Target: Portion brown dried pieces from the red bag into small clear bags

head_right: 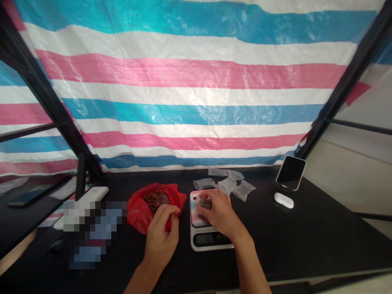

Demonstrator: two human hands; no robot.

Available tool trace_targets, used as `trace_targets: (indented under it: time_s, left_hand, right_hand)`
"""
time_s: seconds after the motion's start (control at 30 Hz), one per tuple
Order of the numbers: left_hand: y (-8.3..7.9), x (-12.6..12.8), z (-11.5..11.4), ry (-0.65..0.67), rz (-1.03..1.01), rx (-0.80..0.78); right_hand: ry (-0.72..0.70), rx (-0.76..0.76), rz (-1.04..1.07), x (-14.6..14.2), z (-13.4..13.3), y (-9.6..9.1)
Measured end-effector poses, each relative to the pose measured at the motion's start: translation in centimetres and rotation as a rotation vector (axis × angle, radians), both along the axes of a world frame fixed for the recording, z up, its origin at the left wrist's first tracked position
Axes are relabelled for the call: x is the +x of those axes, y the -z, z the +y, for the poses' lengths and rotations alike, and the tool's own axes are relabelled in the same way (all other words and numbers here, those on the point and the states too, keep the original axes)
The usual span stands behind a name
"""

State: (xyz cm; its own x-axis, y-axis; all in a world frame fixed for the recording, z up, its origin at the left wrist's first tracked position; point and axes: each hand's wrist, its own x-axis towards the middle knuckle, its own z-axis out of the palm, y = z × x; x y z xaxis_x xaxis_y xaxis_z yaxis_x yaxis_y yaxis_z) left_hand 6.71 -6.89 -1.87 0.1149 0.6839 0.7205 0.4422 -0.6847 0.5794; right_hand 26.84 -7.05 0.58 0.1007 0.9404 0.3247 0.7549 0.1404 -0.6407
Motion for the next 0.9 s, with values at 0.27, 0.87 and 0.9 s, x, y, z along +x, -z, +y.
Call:
trace_targets:
  time_s: [0.27,0.87,0.9]
  left_hand:
    - [-0.3,-0.1,-0.3,0.061,0.001,-0.023]
    - [1.6,-0.6,-0.2,0.247,-0.233,-0.48]
    - [1.6,-0.7,-0.2,0.239,-0.214,-0.487]
  right_hand:
    - [-0.061,0.011,0.426,0.4,0.2,-2.0]
    - [0.035,0.124,0.073,-1.4,2.1,-0.5]
    - [0.077,0.112,-0.034,-1.3,2.3,-0.1]
